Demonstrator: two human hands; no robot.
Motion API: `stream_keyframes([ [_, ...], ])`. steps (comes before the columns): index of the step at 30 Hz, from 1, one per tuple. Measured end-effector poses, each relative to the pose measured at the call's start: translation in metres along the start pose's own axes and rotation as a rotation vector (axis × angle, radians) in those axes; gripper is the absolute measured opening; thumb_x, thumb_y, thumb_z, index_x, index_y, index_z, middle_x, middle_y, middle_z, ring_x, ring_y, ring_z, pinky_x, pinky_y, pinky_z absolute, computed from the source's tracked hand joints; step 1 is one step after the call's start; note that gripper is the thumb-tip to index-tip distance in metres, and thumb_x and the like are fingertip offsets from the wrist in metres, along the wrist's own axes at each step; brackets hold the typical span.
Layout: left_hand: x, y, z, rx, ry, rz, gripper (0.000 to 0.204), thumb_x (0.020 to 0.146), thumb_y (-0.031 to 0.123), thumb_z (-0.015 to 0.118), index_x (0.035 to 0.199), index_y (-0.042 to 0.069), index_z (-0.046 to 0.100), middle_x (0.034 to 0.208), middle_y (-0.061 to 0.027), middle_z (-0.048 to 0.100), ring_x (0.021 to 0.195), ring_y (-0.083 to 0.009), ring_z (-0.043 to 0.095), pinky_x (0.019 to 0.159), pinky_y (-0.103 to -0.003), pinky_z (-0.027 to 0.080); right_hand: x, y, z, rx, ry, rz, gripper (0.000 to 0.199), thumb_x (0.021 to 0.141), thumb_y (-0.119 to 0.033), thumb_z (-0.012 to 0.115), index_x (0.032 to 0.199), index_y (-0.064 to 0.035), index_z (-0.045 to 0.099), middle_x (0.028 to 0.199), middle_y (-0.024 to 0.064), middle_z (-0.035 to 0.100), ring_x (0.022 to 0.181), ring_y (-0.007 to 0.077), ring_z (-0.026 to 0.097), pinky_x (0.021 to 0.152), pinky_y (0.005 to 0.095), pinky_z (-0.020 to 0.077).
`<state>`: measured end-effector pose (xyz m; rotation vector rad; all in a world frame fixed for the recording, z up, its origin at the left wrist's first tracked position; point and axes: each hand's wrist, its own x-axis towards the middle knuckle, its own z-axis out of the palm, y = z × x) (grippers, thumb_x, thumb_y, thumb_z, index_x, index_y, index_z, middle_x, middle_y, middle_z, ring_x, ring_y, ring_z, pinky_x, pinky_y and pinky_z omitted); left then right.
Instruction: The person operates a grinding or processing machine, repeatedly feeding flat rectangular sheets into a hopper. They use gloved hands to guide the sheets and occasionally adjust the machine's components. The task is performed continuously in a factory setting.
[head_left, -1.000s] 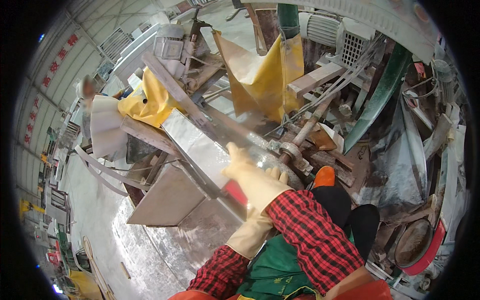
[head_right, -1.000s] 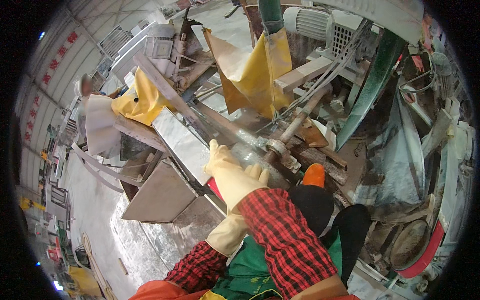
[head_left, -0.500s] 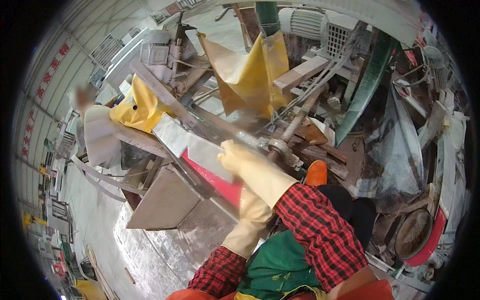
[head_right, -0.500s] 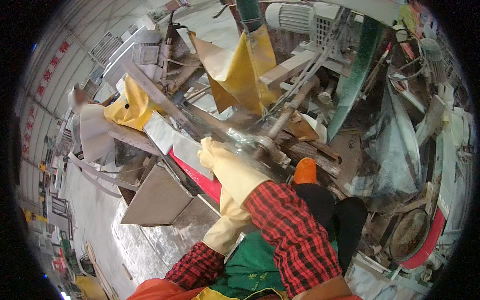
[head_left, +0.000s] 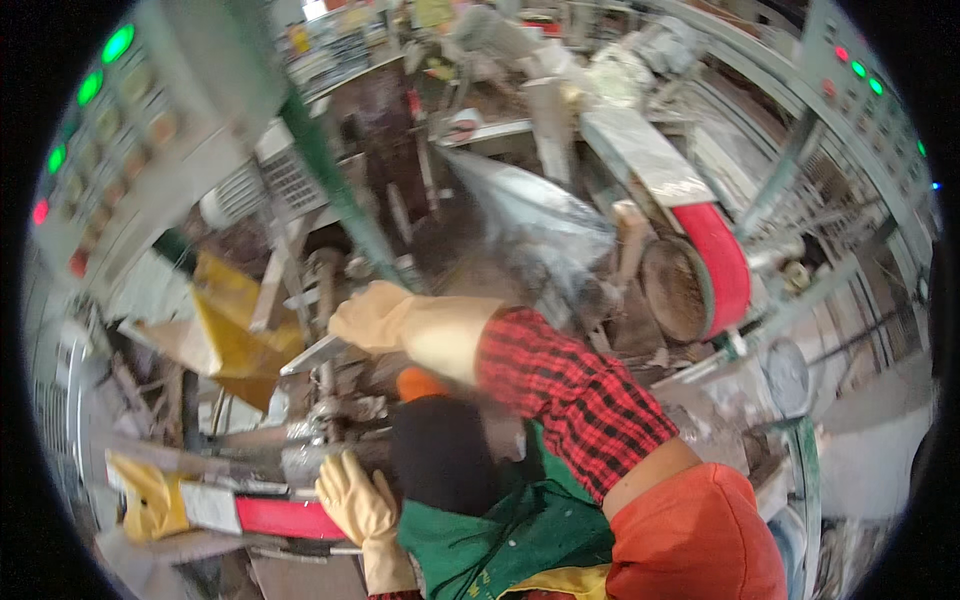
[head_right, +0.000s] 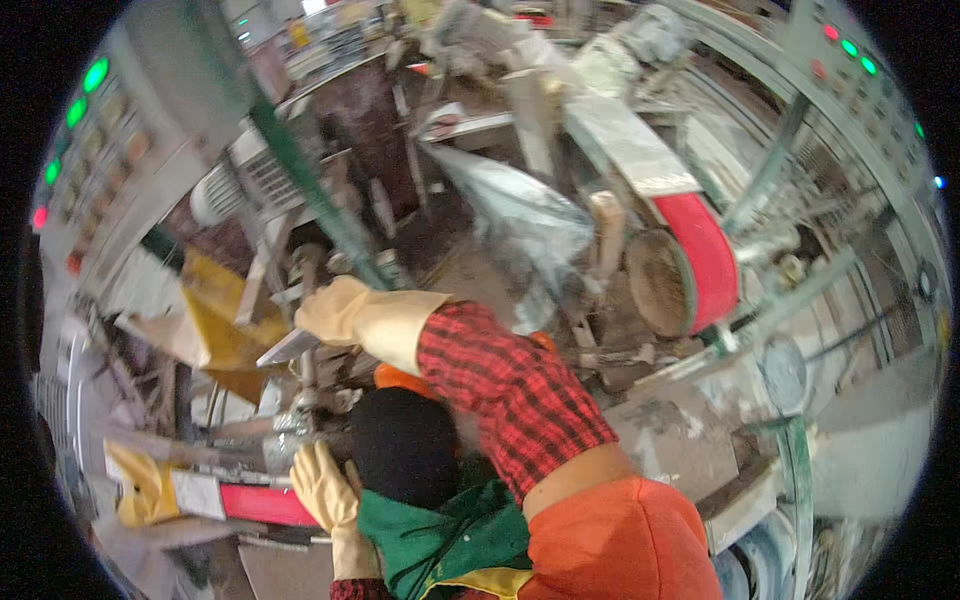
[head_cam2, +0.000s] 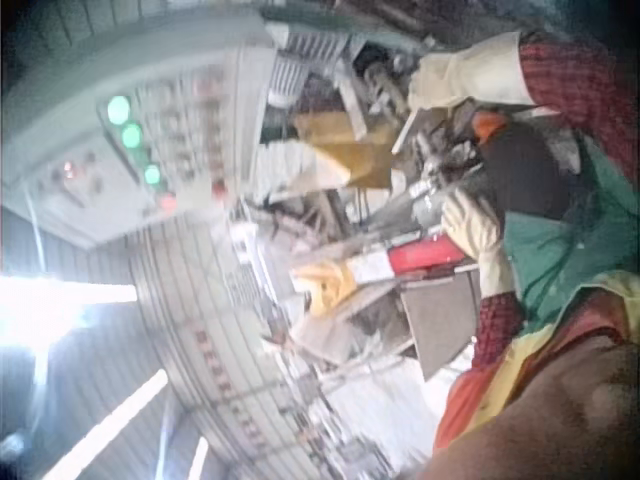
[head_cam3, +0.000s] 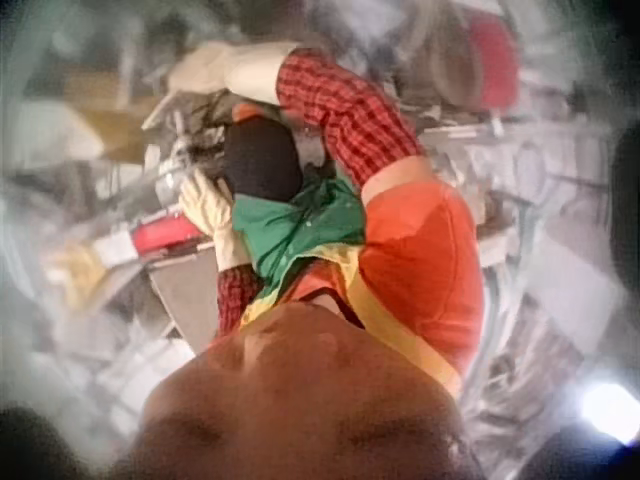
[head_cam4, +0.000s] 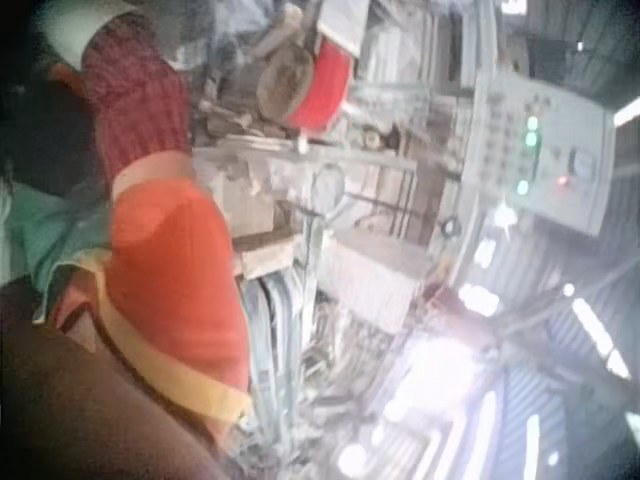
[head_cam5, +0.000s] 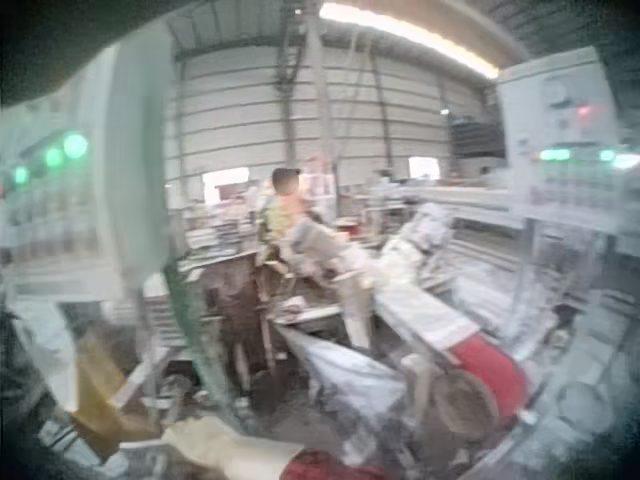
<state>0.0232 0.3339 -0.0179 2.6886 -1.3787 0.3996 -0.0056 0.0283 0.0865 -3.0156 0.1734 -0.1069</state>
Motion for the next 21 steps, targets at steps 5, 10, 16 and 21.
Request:
stream_keyframes([
  [5,-0.011,-0.023,0.015,0.061,-0.049,0.077,0.058,0.090,0.034,0.062,0.135,-0.003,0.057,0.145,-0.0312,0.048,0.136,-0.0479,0.044,0.117,-0.056,0.029,-0.150,0.099,-0.007,0.411,0.080,0.702,0.032,0.098,-0.025,0.052,0.119,-0.0089,0.069,0.120,0.0219,0.069,0.108,0.0376,0.068,0.096,0.0503,0.0505],
  [10,-0.009,-0.037,-0.019,-0.166,0.034,0.193,0.045,0.093,0.011,0.061,0.137,0.000,0.057,0.144,-0.0271,0.053,0.138,-0.0438,0.046,0.118,-0.053,0.031,-0.325,0.200,0.081,0.348,0.922,1.031,0.041,0.100,-0.025,0.063,0.133,-0.0007,0.059,0.127,0.0195,0.064,0.119,0.0301,0.061,0.101,0.0385,0.0491],
  [16,0.014,-0.143,0.019,-0.179,0.145,-0.185,0.045,0.103,0.025,0.057,0.139,-0.002,0.056,0.149,-0.0234,0.050,0.138,-0.0389,0.047,0.117,-0.045,0.035,-0.410,0.233,0.050,0.976,1.747,1.151,0.034,0.097,-0.003,0.054,0.131,-0.0007,0.056,0.118,0.0106,0.063,0.096,0.0205,0.065,0.069,0.0319,0.0627],
  [21,0.020,-0.142,0.035,-0.156,-0.068,-0.281,0.042,0.104,0.026,0.056,0.135,-0.002,0.059,0.136,-0.0213,0.062,0.126,-0.0381,0.056,0.109,-0.044,0.042,-0.423,0.279,0.054,1.037,2.101,1.344,0.036,0.088,0.009,0.053,0.124,0.0037,0.052,0.117,0.0163,0.059,0.092,0.0284,0.066,0.075,0.0402,0.0670],
])
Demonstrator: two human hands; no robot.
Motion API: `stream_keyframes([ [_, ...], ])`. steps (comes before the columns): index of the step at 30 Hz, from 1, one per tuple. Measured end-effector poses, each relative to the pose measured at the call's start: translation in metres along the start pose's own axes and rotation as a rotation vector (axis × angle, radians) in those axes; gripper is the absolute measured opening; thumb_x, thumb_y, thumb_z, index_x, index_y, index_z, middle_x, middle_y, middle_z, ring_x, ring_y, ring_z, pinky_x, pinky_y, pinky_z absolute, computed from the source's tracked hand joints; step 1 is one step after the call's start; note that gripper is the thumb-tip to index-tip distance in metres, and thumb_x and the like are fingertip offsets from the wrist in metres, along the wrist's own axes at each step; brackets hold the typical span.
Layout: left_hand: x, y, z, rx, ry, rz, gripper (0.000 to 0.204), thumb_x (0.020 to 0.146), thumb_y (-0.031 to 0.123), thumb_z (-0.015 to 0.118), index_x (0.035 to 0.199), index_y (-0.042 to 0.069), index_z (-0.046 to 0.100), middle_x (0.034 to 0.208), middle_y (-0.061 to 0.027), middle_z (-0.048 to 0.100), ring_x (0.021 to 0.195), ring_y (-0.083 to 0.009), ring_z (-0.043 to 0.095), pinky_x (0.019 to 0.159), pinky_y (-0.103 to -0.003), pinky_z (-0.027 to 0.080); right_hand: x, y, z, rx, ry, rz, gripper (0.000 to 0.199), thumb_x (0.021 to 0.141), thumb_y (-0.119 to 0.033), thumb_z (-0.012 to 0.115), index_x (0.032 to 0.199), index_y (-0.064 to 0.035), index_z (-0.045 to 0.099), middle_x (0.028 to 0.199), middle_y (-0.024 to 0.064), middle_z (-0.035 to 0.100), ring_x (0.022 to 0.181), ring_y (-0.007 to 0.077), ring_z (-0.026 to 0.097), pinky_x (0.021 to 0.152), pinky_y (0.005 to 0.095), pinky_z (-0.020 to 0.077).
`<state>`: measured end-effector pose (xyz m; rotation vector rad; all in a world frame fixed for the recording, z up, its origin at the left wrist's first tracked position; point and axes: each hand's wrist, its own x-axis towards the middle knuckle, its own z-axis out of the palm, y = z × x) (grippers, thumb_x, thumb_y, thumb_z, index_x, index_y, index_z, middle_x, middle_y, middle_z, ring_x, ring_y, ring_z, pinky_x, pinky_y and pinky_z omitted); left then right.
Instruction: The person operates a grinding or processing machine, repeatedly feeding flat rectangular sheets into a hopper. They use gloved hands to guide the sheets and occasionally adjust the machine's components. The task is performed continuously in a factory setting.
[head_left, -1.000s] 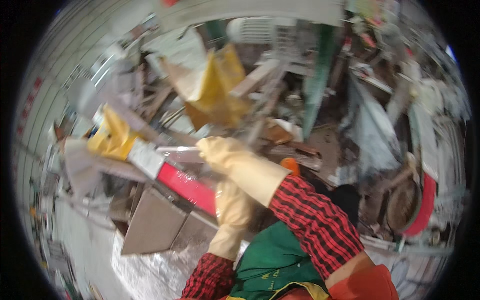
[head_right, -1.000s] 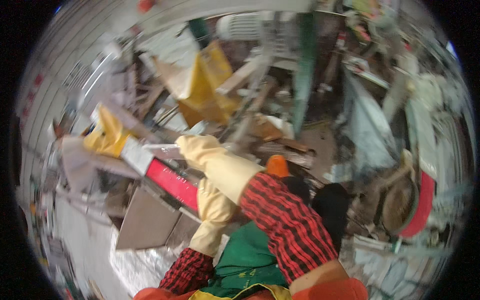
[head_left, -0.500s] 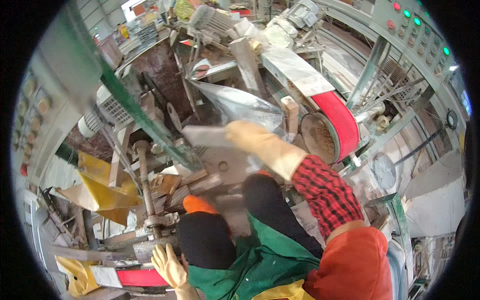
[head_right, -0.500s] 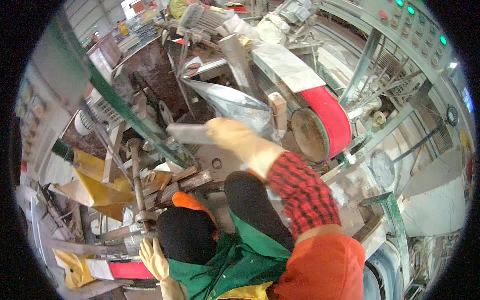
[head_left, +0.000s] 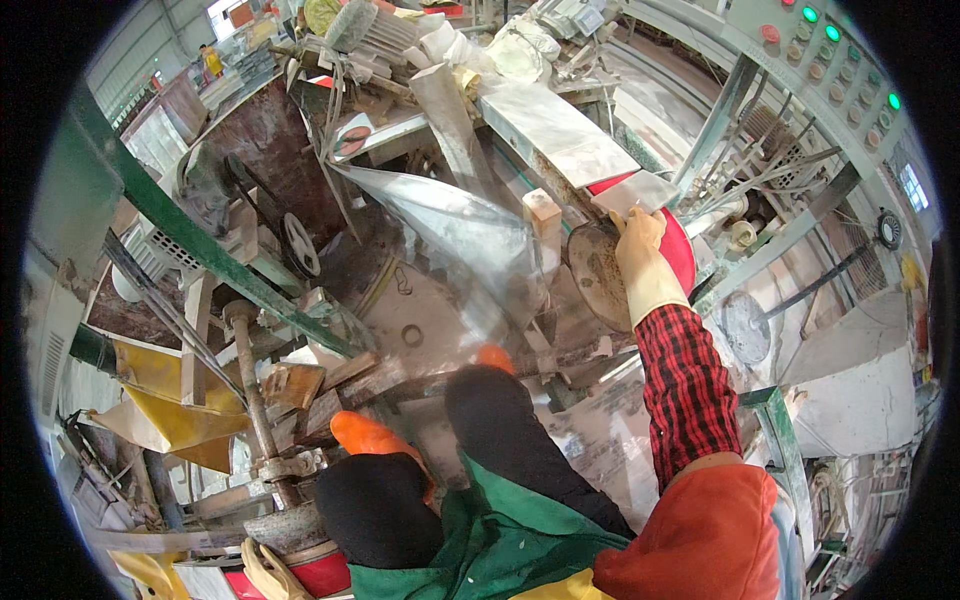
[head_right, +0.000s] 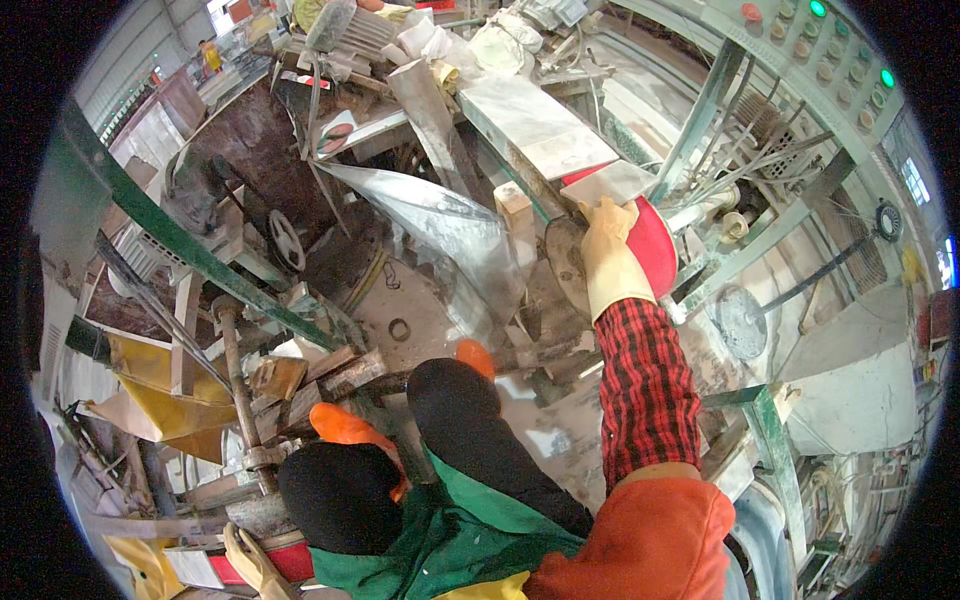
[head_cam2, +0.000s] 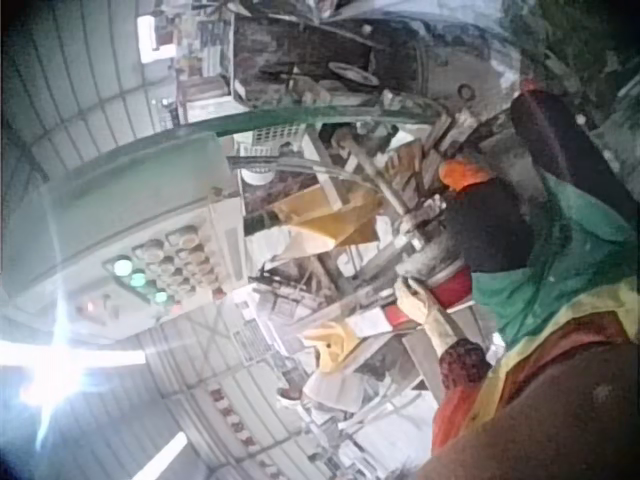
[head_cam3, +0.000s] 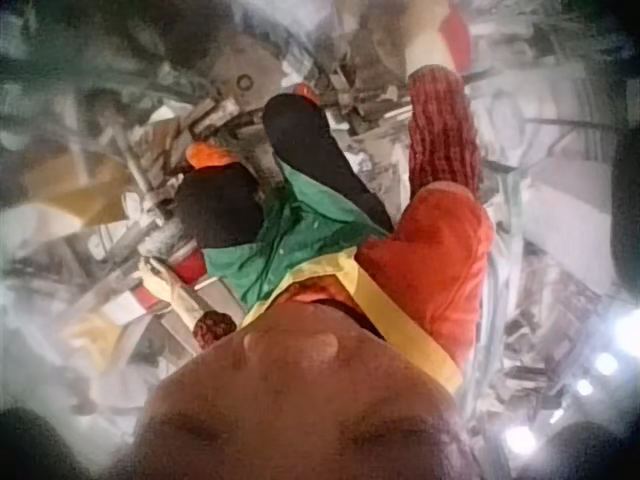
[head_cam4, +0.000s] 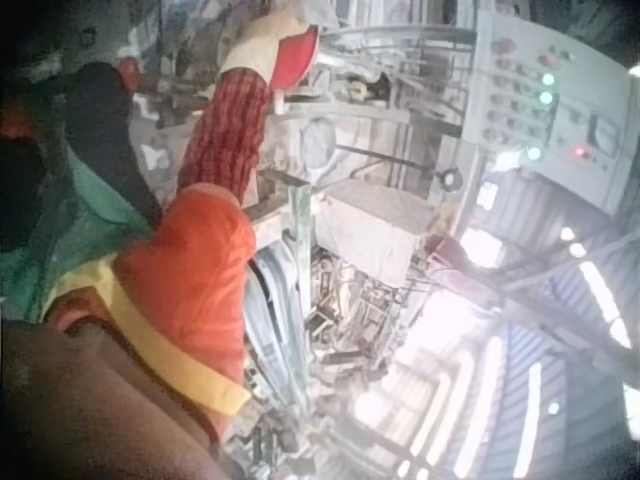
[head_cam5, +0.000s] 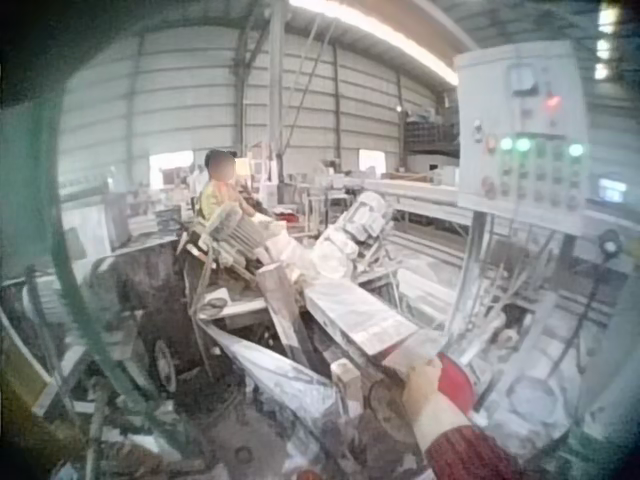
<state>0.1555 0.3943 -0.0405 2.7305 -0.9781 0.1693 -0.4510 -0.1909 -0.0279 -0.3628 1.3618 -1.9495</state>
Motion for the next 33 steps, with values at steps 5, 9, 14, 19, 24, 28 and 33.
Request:
stream_keyframes([
  [5,-0.009,0.027,-0.017,0.084,0.124,0.066,0.038,0.102,0.030,0.056,0.122,0.000,0.067,0.121,-0.0211,0.069,0.106,-0.0363,0.066,0.098,-0.042,0.051,0.001,0.028,0.022,0.046,0.030,-0.015,0.036,0.086,0.013,0.051,0.120,0.0016,0.049,0.111,0.0172,0.056,0.089,0.0306,0.065,0.074,0.0418,0.0679],
  [9,-0.008,-0.003,0.006,0.062,0.083,0.033,0.040,0.105,0.025,0.054,0.134,-0.001,0.060,0.131,-0.0211,0.064,0.117,-0.0386,0.058,0.103,-0.044,0.044,0.073,0.076,0.002,0.204,-0.108,-0.045,0.038,0.088,0.005,0.053,0.125,-0.0045,0.051,0.109,0.0177,0.058,0.090,0.0333,0.065,0.077,0.0496,0.0626],
  [14,-0.014,0.006,-0.011,0.132,0.085,-0.029,0.040,0.105,0.024,0.055,0.137,0.001,0.058,0.131,-0.0202,0.065,0.115,-0.0389,0.059,0.102,-0.045,0.044,0.073,0.127,0.022,-0.444,-0.041,-0.260,0.030,0.098,-0.023,0.051,0.125,-0.0122,0.058,0.113,0.0161,0.064,0.102,0.0376,0.065,0.092,0.0561,0.0519],
  [19,-0.006,0.023,0.046,0.000,0.030,0.056,0.039,0.104,0.023,0.055,0.137,0.002,0.058,0.131,-0.0204,0.065,0.113,-0.0399,0.059,0.101,-0.046,0.044,0.227,0.058,-0.073,-2.098,-0.261,-0.865,0.054,0.085,-0.043,0.069,0.126,-0.0072,0.064,0.123,0.0181,0.068,0.108,0.0429,0.066,0.098,0.0469,0.0502],
  [24,-0.016,0.018,0.008,0.121,0.120,0.051,0.039,0.103,0.021,0.057,0.136,0.001,0.059,0.131,-0.0206,0.064,0.112,-0.0410,0.059,0.100,-0.046,0.045,0.161,0.065,-0.019,-2.116,-0.500,-0.555,0.034,0.099,-0.035,0.054,0.108,-0.0102,0.075,0.110,0.0194,0.073,0.115,0.0326,0.067,0.101,0.0462,0.0495],
  [28,-0.021,0.023,-0.004,0.148,0.140,0.031,0.037,0.101,0.019,0.057,0.133,0.002,0.060,0.135,-0.0205,0.062,0.122,-0.0401,0.058,0.110,-0.052,0.037,0.030,0.021,0.063,-1.967,-0.797,-0.677,0.038,0.093,-0.036,0.058,0.108,-0.0045,0.073,0.108,0.0231,0.072,0.111,0.0371,0.067,0.097,0.0459,0.0516],
  [33,-0.022,0.042,0.001,0.173,0.146,0.005,0.036,0.102,0.018,0.055,0.133,0.000,0.060,0.135,-0.0188,0.064,0.126,-0.0346,0.059,0.116,-0.052,0.033,-0.177,0.019,0.138,-1.108,-1.383,-0.987,0.035,0.089,-0.030,0.057,0.104,-0.0027,0.074,0.106,0.0253,0.071,0.103,0.0402,0.069,0.089,0.0525,0.0516],
])
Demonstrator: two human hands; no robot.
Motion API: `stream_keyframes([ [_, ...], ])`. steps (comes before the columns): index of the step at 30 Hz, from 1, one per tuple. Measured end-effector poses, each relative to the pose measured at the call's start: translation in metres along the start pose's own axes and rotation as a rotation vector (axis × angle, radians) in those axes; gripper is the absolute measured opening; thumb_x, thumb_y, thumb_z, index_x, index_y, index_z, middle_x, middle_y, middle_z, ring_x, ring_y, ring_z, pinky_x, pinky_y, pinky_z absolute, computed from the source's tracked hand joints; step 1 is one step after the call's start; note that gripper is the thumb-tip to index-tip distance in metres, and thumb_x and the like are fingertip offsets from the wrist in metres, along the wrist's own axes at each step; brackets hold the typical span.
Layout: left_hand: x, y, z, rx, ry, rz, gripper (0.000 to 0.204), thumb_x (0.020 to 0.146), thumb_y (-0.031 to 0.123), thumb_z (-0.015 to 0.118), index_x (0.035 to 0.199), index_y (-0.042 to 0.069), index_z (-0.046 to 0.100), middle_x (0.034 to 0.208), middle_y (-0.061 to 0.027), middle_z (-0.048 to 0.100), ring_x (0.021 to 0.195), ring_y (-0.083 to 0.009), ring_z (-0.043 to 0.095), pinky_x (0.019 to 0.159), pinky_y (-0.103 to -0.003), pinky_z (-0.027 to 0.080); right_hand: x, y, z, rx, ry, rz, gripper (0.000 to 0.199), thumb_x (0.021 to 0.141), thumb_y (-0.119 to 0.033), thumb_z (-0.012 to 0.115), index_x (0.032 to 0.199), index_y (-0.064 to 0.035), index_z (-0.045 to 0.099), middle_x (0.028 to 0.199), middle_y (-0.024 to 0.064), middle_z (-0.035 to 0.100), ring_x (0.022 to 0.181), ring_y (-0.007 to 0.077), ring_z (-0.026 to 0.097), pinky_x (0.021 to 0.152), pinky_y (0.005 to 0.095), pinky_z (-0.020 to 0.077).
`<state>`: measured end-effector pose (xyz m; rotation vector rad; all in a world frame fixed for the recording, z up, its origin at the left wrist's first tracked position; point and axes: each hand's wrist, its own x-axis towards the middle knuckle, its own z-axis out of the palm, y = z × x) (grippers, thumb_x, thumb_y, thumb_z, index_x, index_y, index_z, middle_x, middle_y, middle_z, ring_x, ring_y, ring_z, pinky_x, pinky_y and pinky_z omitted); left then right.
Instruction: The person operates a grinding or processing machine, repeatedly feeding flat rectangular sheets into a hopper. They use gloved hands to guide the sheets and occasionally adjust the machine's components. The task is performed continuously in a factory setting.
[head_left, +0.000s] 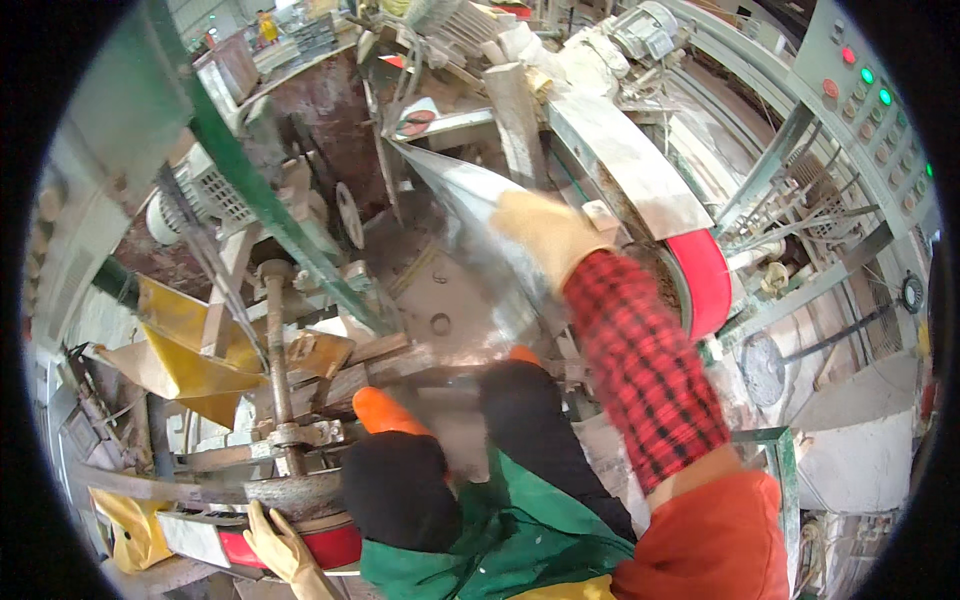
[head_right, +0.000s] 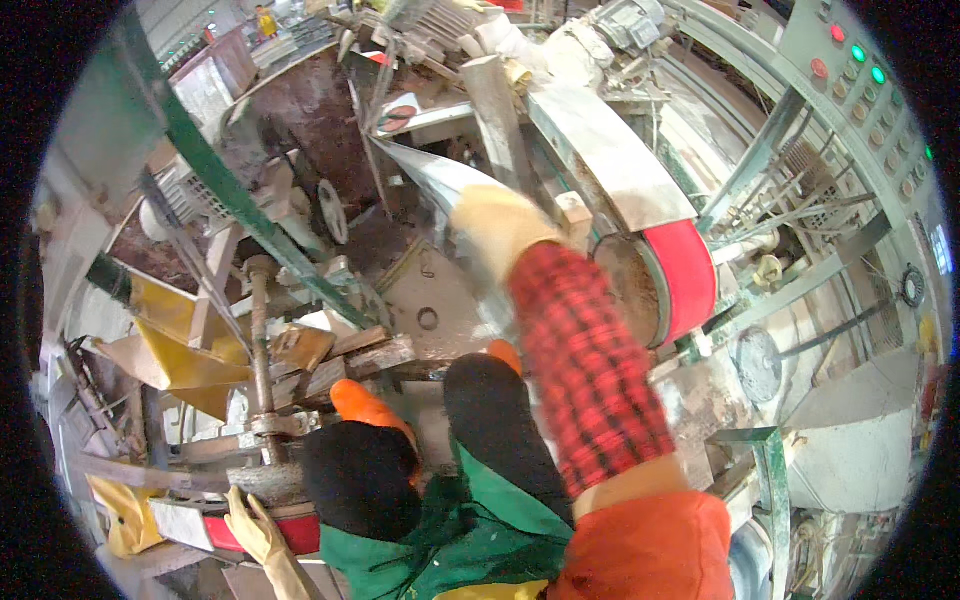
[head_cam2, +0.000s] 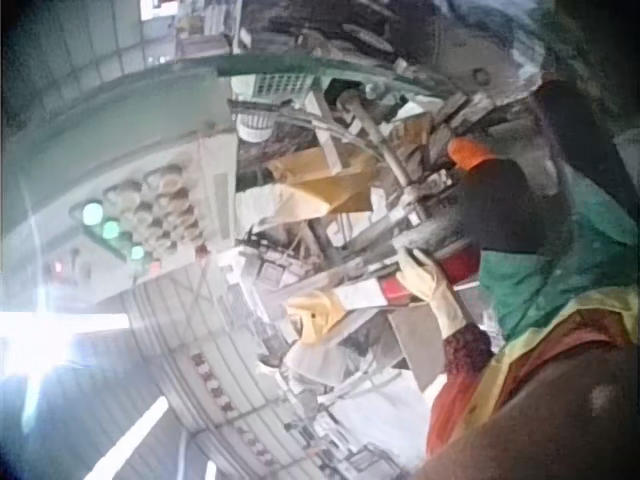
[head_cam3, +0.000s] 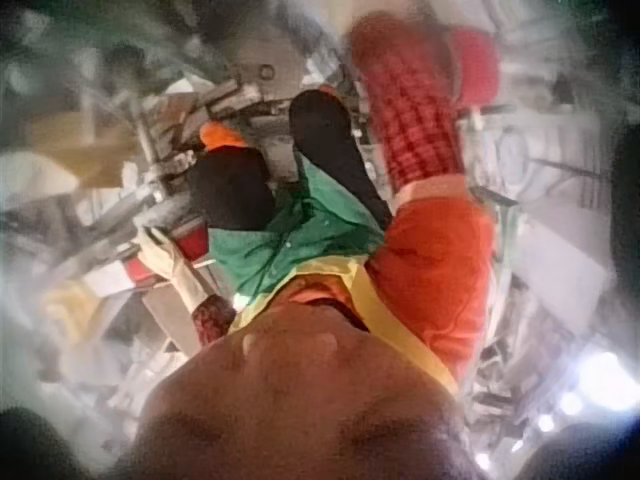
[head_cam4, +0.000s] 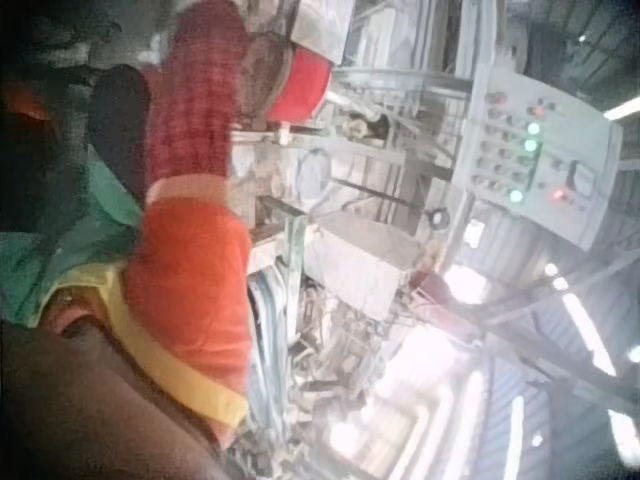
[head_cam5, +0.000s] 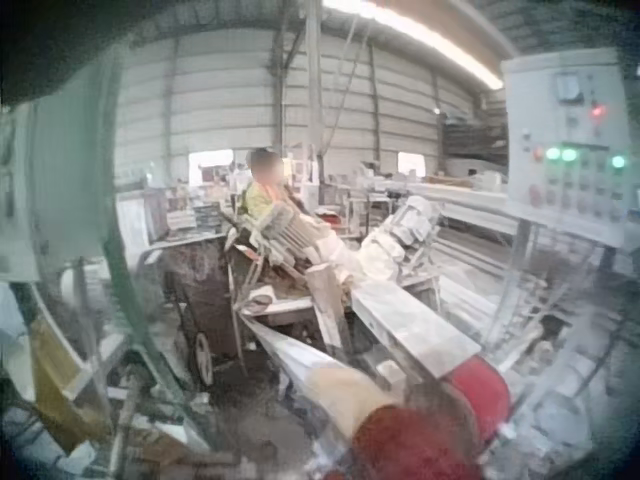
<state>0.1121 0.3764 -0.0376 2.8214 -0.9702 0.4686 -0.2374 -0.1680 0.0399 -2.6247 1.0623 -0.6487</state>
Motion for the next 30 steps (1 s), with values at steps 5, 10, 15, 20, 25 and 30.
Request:
stream_keyframes([
  [5,0.000,0.020,0.015,-0.052,0.035,0.079,0.039,0.098,0.018,0.060,0.133,0.000,0.060,0.132,-0.0180,0.065,0.126,-0.0328,0.059,0.114,-0.053,0.035,0.016,-0.217,0.027,0.121,-0.319,-0.271,0.016,0.084,-0.016,0.064,0.094,-0.0040,0.069,0.094,0.0201,0.065,0.098,0.0385,0.067,0.086,0.0458,0.0528],
  [10,-0.007,0.007,-0.008,-0.011,0.075,0.044,0.039,0.097,0.019,0.061,0.131,0.000,0.061,0.133,-0.0183,0.064,0.125,-0.0338,0.059,0.113,-0.055,0.036,0.011,-0.384,0.116,0.841,-0.258,-0.544,0.011,0.087,-0.012,0.060,0.086,-0.0012,0.058,0.085,0.0167,0.060,0.088,0.0349,0.065,0.078,0.0414,0.0506],
  [15,-0.003,0.022,-0.016,-0.050,0.061,0.035,0.043,0.093,0.020,0.064,0.130,-0.001,0.061,0.132,-0.0227,0.063,0.124,-0.0364,0.059,0.114,-0.055,0.033,-0.021,-0.424,0.154,1.053,-0.292,-0.471,0.018,0.096,-0.017,0.051,0.098,-0.0004,0.054,0.088,0.0194,0.057,0.087,0.0377,0.062,0.078,0.0420,0.0478],
  [20,-0.004,0.032,-0.017,-0.064,0.072,0.057,0.043,0.092,0.020,0.064,0.130,-0.001,0.061,0.132,-0.0231,0.062,0.125,-0.0379,0.057,0.114,-0.056,0.033,0.007,-0.424,0.251,0.226,-0.845,-0.189,0.023,0.089,-0.026,0.067,0.099,-0.0064,0.076,0.096,0.0160,0.074,0.091,0.0286,0.072,0.073,0.0420,0.0573],
  [25,-0.009,0.039,-0.015,-0.056,0.050,0.135,0.045,0.097,0.024,0.060,0.133,-0.003,0.058,0.134,-0.0230,0.061,0.128,-0.0382,0.055,0.113,-0.056,0.032,0.019,-0.418,0.292,-0.099,-0.987,-0.161,0.022,0.085,-0.022,0.073,0.105,-0.0168,0.080,0.101,0.0073,0.077,0.092,0.0226,0.075,0.074,0.0414,0.0597],
  [30,-0.004,0.012,-0.008,-0.199,-0.004,0.174,0.044,0.096,0.020,0.063,0.132,-0.005,0.059,0.129,-0.0275,0.063,0.121,-0.0412,0.058,0.107,-0.049,0.042,0.009,-0.463,0.289,-0.124,-0.942,-0.380,0.034,0.092,-0.031,0.068,0.121,-0.0154,0.076,0.128,0.0048,0.071,0.119,0.0321,0.065,0.093,0.0636,0.0496],
])
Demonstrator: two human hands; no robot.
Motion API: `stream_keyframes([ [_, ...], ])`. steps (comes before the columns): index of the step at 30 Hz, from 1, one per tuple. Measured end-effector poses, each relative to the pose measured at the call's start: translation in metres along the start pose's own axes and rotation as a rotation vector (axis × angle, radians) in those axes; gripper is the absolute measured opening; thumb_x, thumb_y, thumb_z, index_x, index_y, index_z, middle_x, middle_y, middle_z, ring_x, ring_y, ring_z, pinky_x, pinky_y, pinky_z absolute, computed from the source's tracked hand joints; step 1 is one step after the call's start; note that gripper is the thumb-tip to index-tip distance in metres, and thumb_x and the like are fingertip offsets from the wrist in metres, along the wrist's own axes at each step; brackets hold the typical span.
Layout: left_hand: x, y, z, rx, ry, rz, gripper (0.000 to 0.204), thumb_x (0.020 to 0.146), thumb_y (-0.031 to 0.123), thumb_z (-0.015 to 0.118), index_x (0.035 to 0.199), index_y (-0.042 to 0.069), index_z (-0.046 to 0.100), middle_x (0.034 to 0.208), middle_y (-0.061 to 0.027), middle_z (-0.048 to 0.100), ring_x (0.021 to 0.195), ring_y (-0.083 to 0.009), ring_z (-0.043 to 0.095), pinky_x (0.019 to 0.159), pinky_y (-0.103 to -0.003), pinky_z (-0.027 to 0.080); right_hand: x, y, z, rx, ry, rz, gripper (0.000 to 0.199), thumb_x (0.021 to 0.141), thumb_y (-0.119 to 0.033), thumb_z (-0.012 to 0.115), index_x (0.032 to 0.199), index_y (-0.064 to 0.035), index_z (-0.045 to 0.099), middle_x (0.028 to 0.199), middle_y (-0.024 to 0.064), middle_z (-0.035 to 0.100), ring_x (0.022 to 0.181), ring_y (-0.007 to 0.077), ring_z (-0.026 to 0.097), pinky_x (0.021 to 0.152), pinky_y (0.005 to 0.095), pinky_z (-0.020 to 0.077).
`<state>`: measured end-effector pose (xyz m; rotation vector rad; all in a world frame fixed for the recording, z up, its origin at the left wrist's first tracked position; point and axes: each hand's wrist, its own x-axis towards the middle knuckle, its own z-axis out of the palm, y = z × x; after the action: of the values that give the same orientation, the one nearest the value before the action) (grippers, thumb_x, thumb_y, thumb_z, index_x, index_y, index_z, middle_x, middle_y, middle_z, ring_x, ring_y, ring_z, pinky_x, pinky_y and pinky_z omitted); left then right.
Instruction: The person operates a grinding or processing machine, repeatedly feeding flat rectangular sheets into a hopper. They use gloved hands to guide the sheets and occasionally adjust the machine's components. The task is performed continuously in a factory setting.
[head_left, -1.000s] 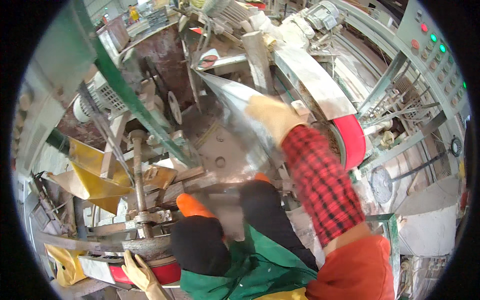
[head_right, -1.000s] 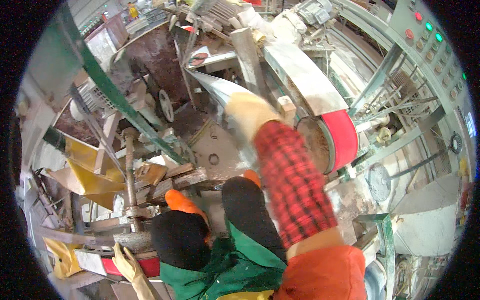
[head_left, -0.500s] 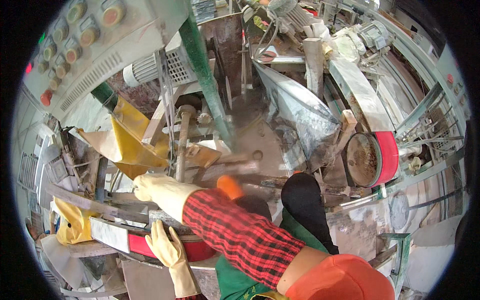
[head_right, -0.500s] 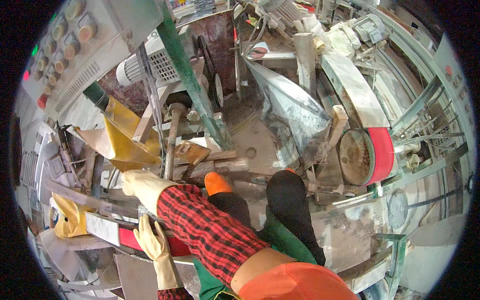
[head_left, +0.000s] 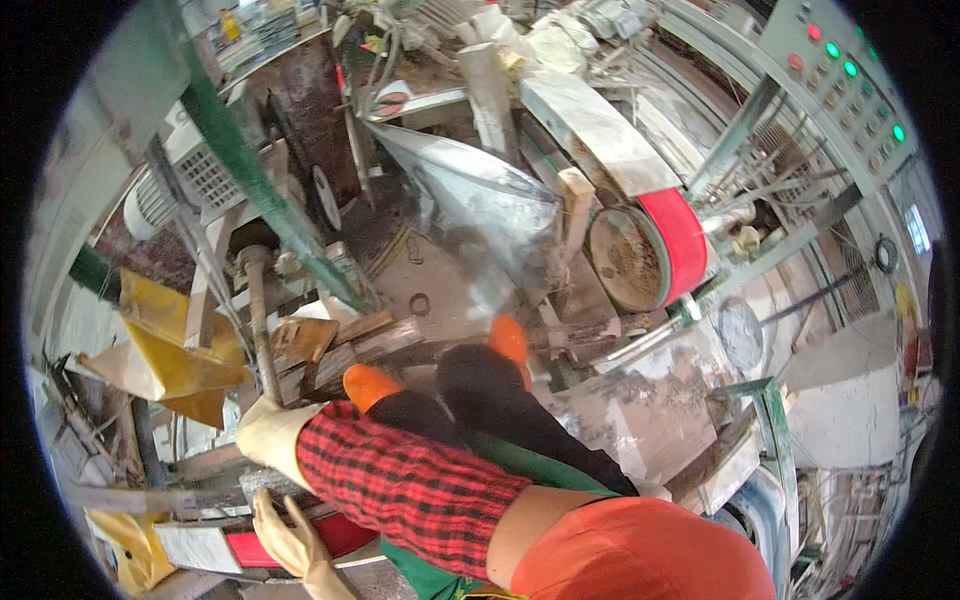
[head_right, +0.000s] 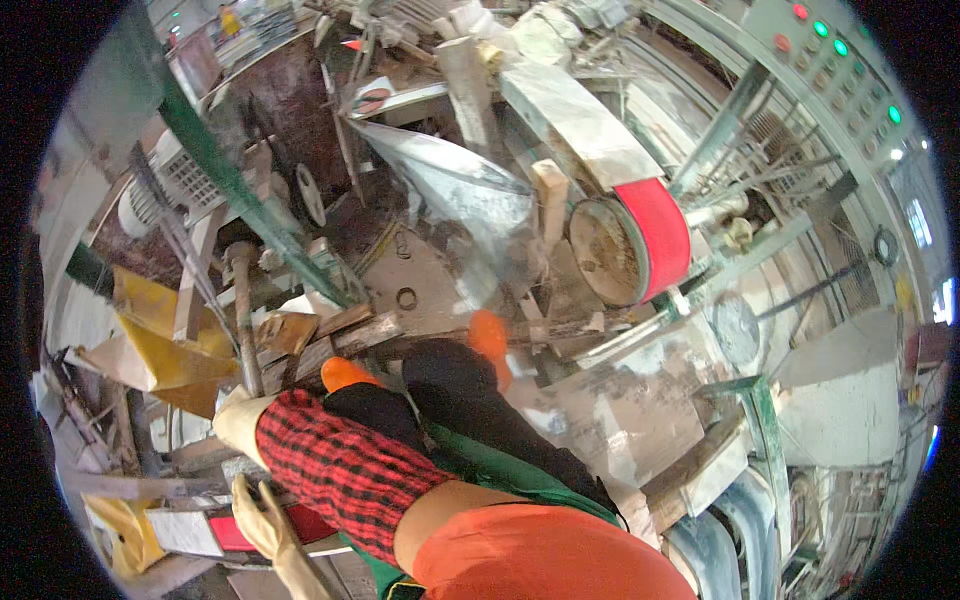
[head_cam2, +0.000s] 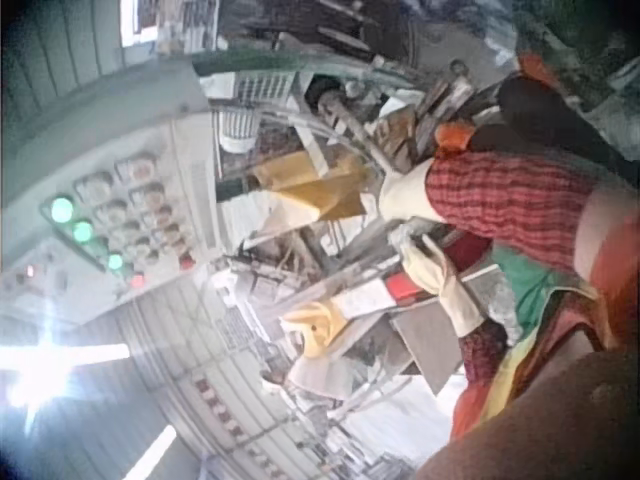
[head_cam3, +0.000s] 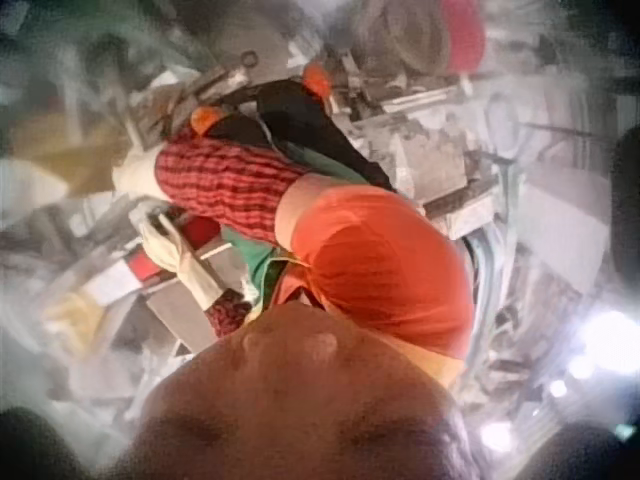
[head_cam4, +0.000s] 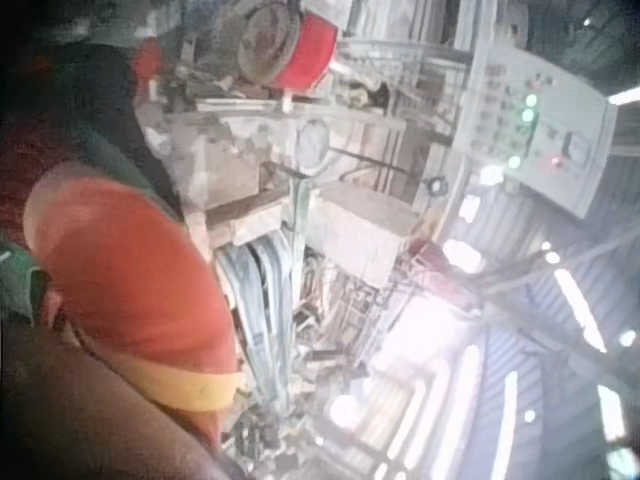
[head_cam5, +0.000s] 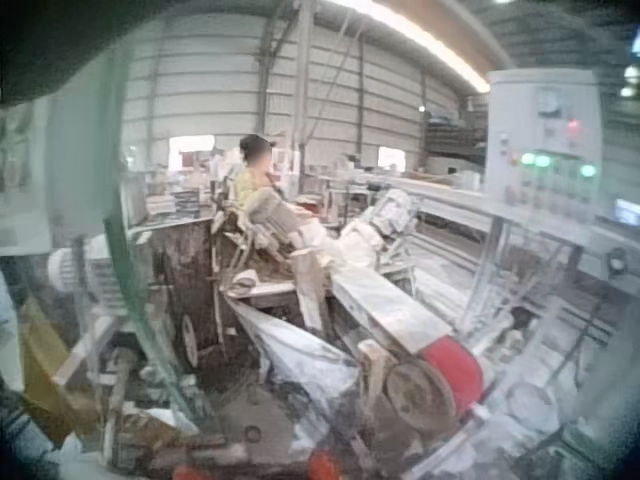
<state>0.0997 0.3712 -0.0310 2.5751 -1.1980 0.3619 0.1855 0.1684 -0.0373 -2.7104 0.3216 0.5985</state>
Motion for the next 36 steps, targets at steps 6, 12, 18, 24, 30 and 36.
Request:
stream_keyframes([
  [6,0.044,-0.069,-0.009,-0.122,-0.017,-0.043,0.046,0.101,0.015,0.059,0.145,0.000,0.051,0.133,-0.0230,0.063,0.122,-0.0373,0.060,0.105,-0.044,0.045,-0.021,-0.018,-0.016,-0.015,-0.006,-0.174,0.037,0.089,-0.032,0.071,0.121,-0.0136,0.076,0.126,0.0065,0.072,0.118,0.0321,0.066,0.092,0.0608,0.0496],
  [12,0.049,-0.080,0.022,-0.189,-0.190,-0.108,0.042,0.104,0.021,0.053,0.140,-0.001,0.056,0.139,-0.0215,0.060,0.125,-0.0369,0.057,0.109,-0.042,0.042,-0.032,-0.004,-0.017,-0.001,-0.029,-0.206,0.040,0.087,-0.032,0.074,0.121,-0.0117,0.075,0.125,0.0082,0.072,0.116,0.0322,0.066,0.092,0.0580,0.0496],
  [18,0.049,-0.077,0.010,-0.226,-0.227,-0.178,0.044,0.105,0.024,0.052,0.142,0.000,0.054,0.143,-0.0200,0.058,0.133,-0.0346,0.054,0.113,-0.041,0.040,-0.047,-0.015,-0.022,-0.014,-0.024,-0.274,0.044,0.084,-0.033,0.077,0.121,-0.0099,0.075,0.123,0.0099,0.072,0.115,0.0323,0.067,0.091,0.0552,0.0497],
  [24,0.045,-0.074,0.014,-0.190,-0.230,-0.184,0.049,0.105,0.032,0.052,0.143,0.000,0.053,0.143,-0.0210,0.057,0.132,-0.0364,0.053,0.112,-0.041,0.040,-0.066,-0.005,-0.021,-0.004,-0.020,-0.290,0.048,0.082,-0.033,0.080,0.121,-0.0081,0.075,0.122,0.0116,0.073,0.113,0.0323,0.067,0.091,0.0524,0.0497],
  [30,0.050,-0.037,0.021,-0.249,-0.235,-0.173,0.048,0.105,0.030,0.052,0.140,-0.002,0.054,0.142,-0.0219,0.057,0.132,-0.0364,0.054,0.112,-0.042,0.040,-0.068,0.015,-0.016,-0.006,-0.035,-0.313,0.046,0.083,-0.031,0.078,0.121,-0.0056,0.074,0.118,0.0152,0.073,0.113,0.0345,0.067,0.090,0.0564,0.0487],
  [36,0.038,-0.045,-0.011,-0.125,-0.189,-0.183,0.041,0.097,0.028,0.061,0.128,0.001,0.063,0.121,-0.0238,0.068,0.113,-0.0396,0.065,0.097,-0.044,0.051,-0.068,0.010,0.012,0.378,0.219,-0.337,0.019,0.085,-0.013,0.066,0.100,-0.0079,0.077,0.101,0.0182,0.074,0.100,0.0327,0.071,0.089,0.0426,0.0553],
])
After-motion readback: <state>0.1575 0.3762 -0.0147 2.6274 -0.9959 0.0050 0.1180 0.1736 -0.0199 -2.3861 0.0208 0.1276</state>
